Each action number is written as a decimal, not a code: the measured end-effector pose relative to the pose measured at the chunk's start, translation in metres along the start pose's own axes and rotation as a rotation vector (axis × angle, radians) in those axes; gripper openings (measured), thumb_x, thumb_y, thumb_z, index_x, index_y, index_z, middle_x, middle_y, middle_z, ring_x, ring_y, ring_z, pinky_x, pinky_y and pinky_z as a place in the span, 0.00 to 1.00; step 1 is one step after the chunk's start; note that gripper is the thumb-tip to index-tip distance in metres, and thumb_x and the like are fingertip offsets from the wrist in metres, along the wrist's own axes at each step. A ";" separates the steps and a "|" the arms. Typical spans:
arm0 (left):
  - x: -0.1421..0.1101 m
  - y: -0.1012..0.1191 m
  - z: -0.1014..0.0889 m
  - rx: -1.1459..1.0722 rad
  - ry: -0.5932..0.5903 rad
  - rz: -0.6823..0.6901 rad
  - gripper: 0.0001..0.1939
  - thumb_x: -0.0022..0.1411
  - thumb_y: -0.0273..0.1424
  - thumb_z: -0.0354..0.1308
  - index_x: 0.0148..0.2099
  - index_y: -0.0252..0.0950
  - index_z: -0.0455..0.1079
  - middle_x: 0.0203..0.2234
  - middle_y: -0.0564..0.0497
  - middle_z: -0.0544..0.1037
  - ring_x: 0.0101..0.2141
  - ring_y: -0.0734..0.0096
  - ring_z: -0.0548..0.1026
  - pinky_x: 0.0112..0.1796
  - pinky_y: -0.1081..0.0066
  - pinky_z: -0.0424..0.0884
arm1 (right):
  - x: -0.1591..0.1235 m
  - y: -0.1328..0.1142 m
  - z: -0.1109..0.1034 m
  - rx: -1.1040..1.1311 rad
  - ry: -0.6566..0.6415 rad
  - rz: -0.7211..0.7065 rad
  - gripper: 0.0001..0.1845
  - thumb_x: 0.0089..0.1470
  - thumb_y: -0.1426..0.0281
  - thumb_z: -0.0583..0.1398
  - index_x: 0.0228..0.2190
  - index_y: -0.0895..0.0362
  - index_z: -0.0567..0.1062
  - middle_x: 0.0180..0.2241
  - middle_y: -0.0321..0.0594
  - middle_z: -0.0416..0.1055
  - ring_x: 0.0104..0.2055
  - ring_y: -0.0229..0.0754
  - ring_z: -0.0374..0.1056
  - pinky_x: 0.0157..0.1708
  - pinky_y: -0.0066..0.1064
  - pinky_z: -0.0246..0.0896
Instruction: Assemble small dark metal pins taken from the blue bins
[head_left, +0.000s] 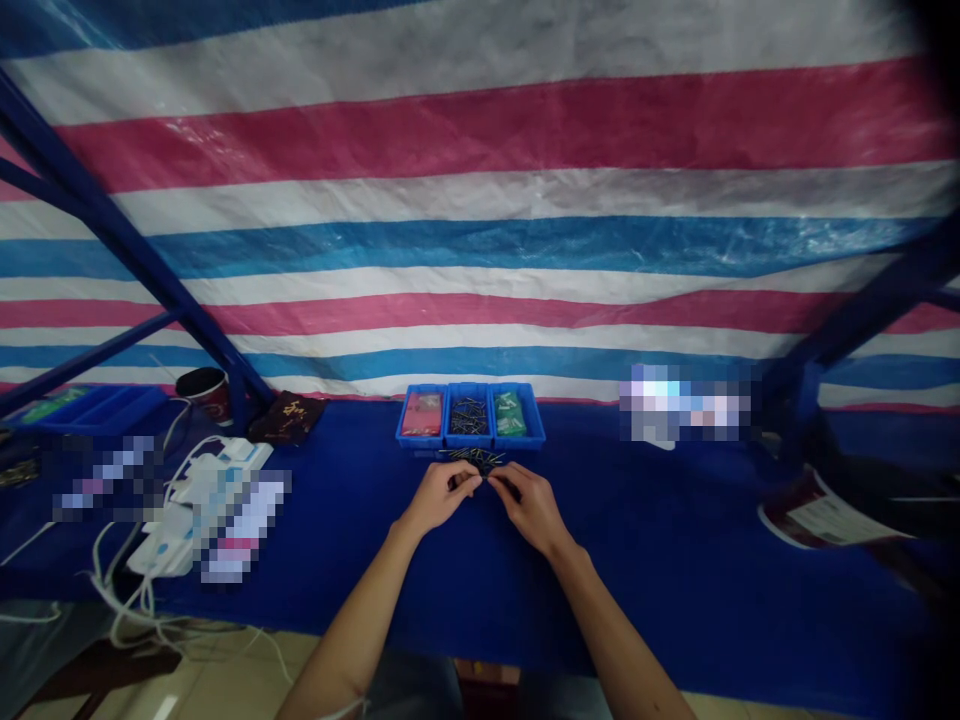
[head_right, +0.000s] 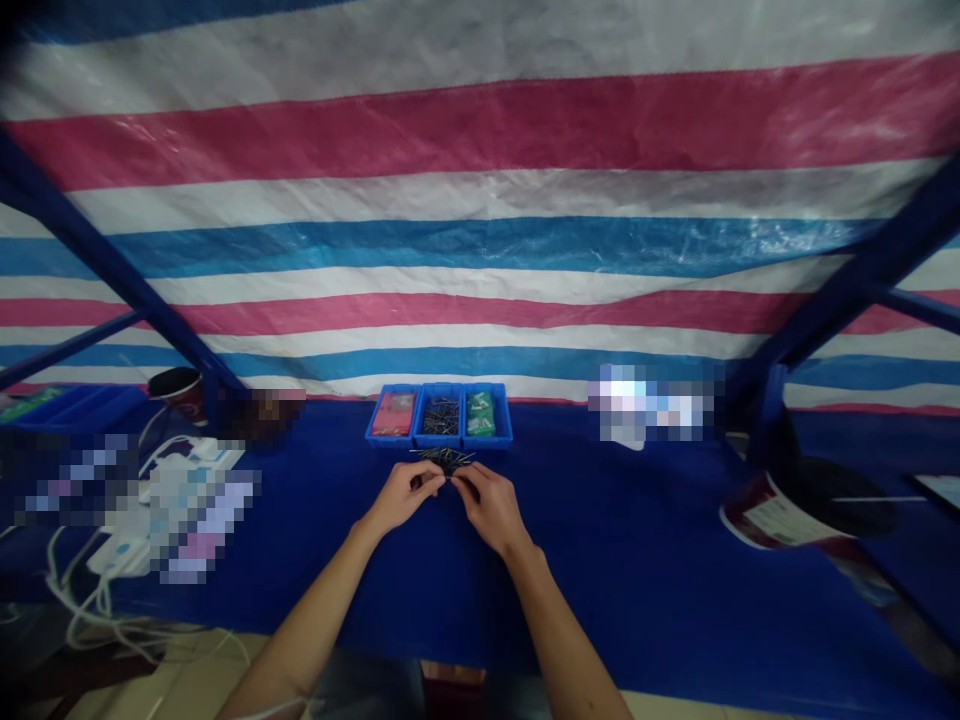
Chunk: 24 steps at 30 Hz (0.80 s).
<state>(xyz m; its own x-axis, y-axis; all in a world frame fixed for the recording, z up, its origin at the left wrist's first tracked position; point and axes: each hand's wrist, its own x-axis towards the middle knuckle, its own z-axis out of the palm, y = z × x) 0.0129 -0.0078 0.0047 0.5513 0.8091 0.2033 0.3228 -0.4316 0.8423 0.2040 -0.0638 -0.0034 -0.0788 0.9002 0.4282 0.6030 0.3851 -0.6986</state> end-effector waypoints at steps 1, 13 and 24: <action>0.000 0.000 0.000 0.004 -0.002 0.002 0.15 0.69 0.39 0.55 0.38 0.33 0.76 0.22 0.52 0.77 0.24 0.74 0.71 0.29 0.76 0.62 | 0.000 0.000 0.000 -0.003 0.001 0.001 0.12 0.67 0.66 0.54 0.38 0.53 0.78 0.32 0.40 0.74 0.33 0.42 0.71 0.33 0.31 0.64; 0.001 -0.001 0.000 0.025 -0.007 -0.004 0.19 0.69 0.41 0.54 0.34 0.33 0.77 0.22 0.52 0.77 0.24 0.74 0.71 0.28 0.76 0.62 | 0.000 0.000 0.001 0.014 -0.006 0.002 0.10 0.66 0.65 0.55 0.38 0.52 0.77 0.34 0.39 0.76 0.34 0.42 0.73 0.34 0.31 0.65; 0.001 0.001 -0.001 0.022 0.004 0.003 0.17 0.68 0.40 0.56 0.35 0.33 0.77 0.23 0.51 0.77 0.25 0.73 0.71 0.29 0.75 0.62 | -0.001 0.003 0.003 -0.013 -0.004 0.006 0.09 0.65 0.66 0.56 0.40 0.51 0.77 0.32 0.37 0.75 0.30 0.41 0.71 0.32 0.30 0.65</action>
<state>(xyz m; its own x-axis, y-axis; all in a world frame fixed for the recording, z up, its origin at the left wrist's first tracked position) 0.0132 -0.0071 0.0057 0.5491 0.8096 0.2076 0.3384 -0.4425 0.8305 0.2038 -0.0627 -0.0076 -0.0785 0.9036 0.4212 0.6140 0.3767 -0.6936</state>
